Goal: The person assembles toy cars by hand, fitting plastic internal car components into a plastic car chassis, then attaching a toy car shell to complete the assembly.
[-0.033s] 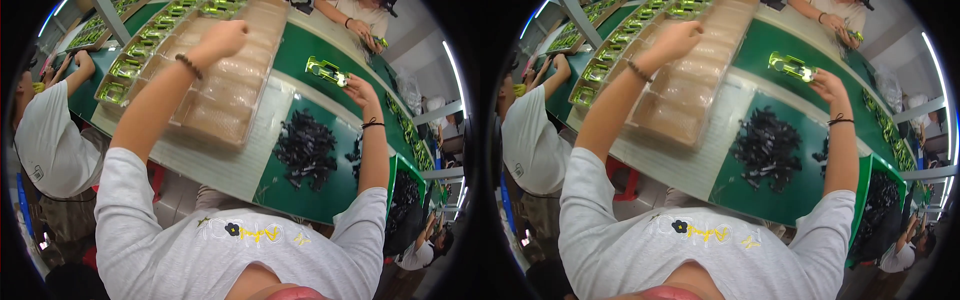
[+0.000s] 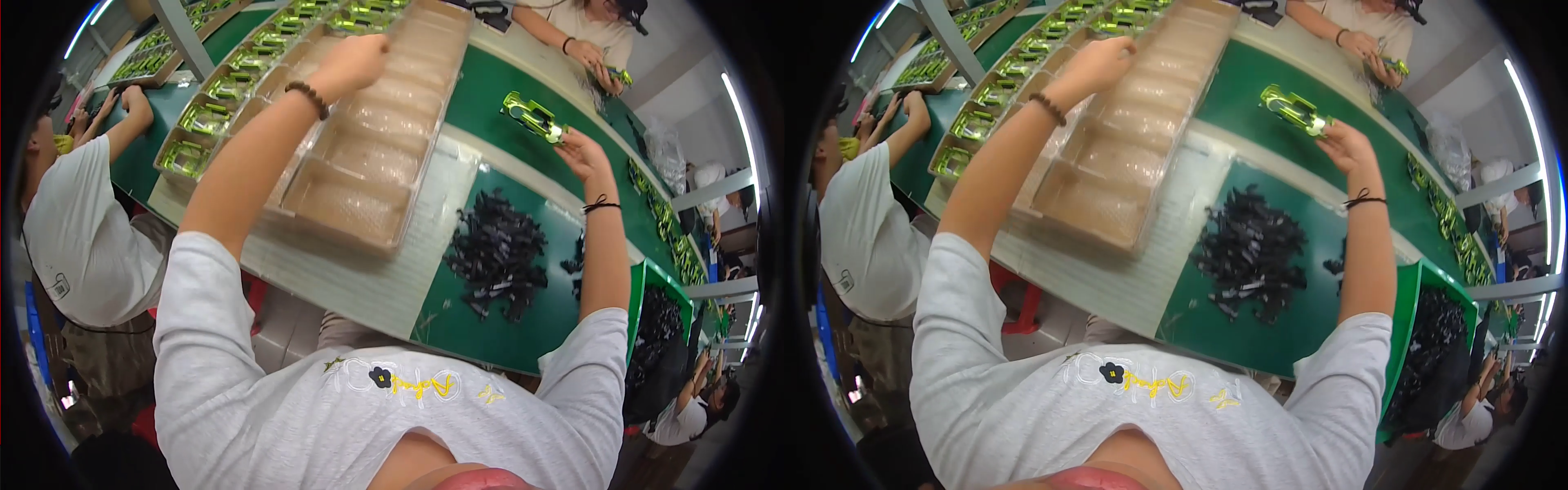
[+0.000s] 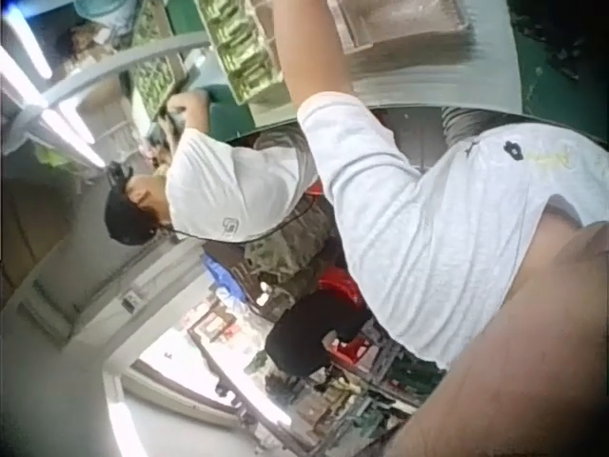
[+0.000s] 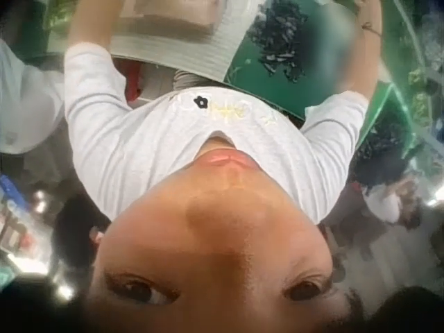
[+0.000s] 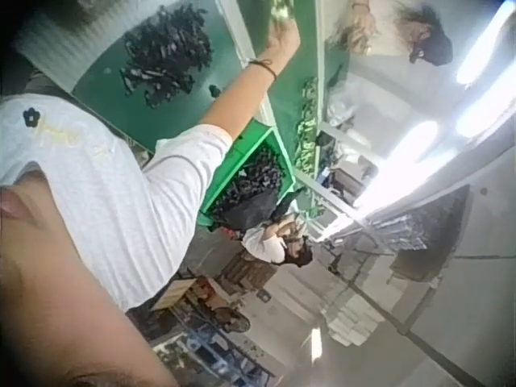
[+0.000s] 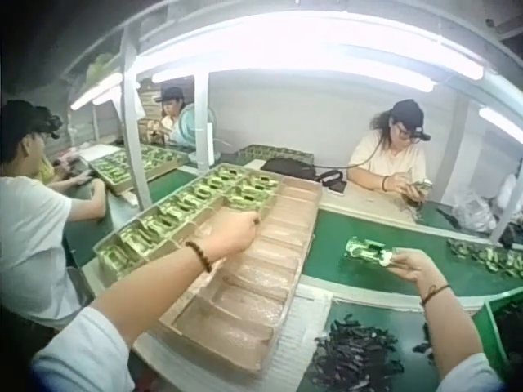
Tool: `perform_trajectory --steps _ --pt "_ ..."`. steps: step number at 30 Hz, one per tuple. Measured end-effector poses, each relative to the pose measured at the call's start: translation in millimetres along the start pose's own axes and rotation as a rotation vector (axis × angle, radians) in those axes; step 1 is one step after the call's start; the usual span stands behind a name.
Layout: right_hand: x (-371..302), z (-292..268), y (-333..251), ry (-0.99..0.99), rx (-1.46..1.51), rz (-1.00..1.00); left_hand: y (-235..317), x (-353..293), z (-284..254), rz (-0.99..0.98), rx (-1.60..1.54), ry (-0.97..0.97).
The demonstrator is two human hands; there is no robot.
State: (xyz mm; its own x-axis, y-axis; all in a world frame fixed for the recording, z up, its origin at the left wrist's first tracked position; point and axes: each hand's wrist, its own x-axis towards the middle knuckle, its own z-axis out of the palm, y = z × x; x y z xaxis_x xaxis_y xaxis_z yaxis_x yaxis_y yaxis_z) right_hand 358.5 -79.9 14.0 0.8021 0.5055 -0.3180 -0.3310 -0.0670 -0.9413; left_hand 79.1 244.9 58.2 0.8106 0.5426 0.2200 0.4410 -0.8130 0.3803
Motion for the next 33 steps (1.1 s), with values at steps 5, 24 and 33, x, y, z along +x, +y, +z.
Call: perform_trajectory --steps 5,24,33 --pt "58 24 33 0.365 0.578 0.090 -105 104 43 -0.064 -0.046 0.092" --pt "-169 -69 12 0.421 -1.250 -0.458 -24 116 -32 -0.143 -0.632 0.436" --pt "-137 -111 44 -0.039 -1.632 -0.603 156 -88 6 -0.197 -2.021 -0.861"
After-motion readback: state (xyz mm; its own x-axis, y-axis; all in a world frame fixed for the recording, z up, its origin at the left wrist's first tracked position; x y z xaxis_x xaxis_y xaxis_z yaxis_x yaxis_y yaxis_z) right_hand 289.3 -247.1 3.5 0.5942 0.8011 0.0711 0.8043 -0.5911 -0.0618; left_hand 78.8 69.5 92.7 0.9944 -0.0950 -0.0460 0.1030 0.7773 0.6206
